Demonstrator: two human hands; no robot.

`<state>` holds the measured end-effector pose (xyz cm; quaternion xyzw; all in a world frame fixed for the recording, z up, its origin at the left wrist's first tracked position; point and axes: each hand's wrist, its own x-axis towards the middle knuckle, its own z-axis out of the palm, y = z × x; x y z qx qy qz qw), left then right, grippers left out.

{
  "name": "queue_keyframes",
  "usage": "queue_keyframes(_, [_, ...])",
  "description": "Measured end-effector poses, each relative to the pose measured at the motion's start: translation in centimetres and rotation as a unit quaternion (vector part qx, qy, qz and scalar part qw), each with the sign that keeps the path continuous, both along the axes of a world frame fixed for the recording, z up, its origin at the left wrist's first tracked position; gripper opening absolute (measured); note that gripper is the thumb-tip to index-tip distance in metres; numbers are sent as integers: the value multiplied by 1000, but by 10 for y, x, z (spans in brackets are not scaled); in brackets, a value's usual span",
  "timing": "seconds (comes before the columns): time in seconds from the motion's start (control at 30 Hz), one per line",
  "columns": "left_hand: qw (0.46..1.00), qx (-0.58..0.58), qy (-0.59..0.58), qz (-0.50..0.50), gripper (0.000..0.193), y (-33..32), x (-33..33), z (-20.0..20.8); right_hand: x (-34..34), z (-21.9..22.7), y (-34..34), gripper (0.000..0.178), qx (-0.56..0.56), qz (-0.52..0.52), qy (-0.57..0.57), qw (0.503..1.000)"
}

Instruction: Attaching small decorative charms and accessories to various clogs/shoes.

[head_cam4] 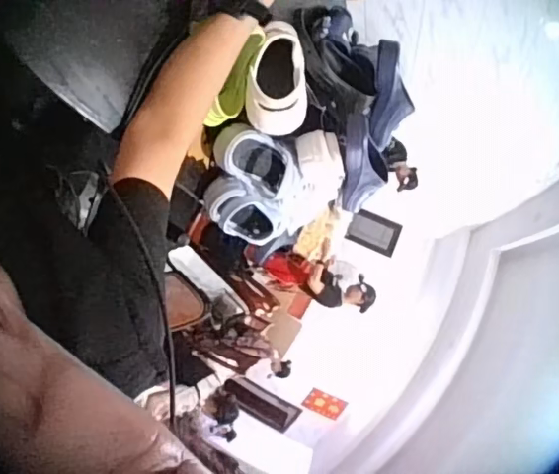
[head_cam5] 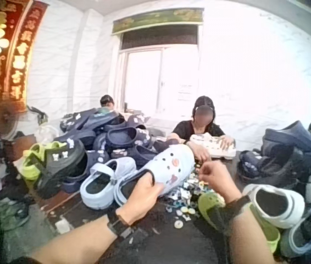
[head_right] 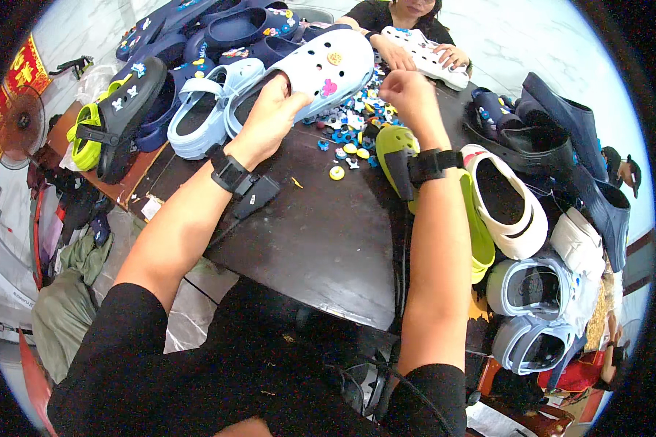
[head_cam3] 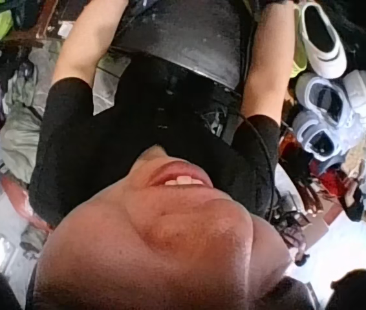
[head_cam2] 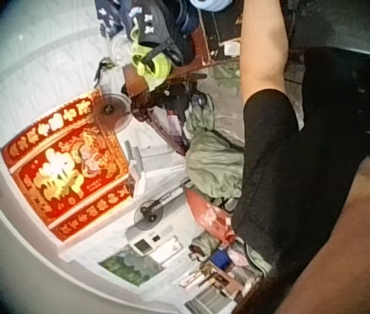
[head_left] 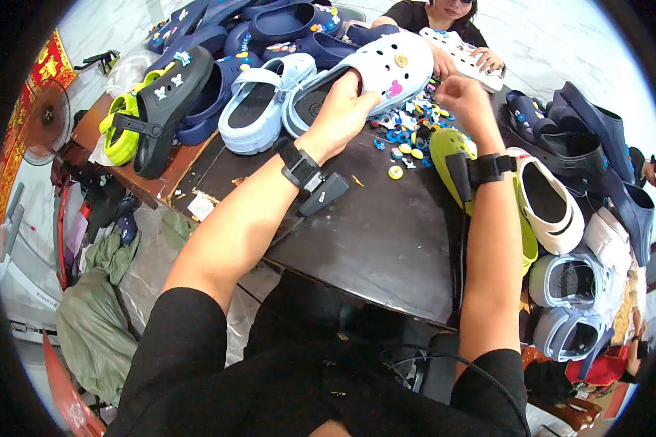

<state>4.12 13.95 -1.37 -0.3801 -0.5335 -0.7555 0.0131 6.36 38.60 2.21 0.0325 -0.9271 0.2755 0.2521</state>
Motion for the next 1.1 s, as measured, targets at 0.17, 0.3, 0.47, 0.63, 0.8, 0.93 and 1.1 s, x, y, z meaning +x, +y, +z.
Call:
queue_keyframes(0.17, [1000,-21,-7,18,48,-5,-1,-2,0,-12,-32,19,108,86,-120,983])
queue_keyframes(0.3, [1000,19,-6,14,46,-6,-6,1,0,-22,-41,19,106,114,-187,970])
queue_keyframes(0.47, [1000,22,-11,10,46,-7,-8,2,-1,-28,-54,20,167,104,-175,965])
queue_keyframes(0.63, [999,30,-19,0,48,-9,-5,4,-1,-30,-67,21,142,140,-135,971])
queue_keyframes(0.8, [1000,18,-23,0,49,-12,-7,4,4,-43,-92,25,233,107,-137,957])
queue_keyframes(0.93, [999,17,-33,0,49,-8,-4,4,5,-44,-91,19,258,115,-134,950])
queue_keyframes(1.1, [1000,4,-25,7,52,-7,-8,2,8,-22,-79,21,190,221,-178,940])
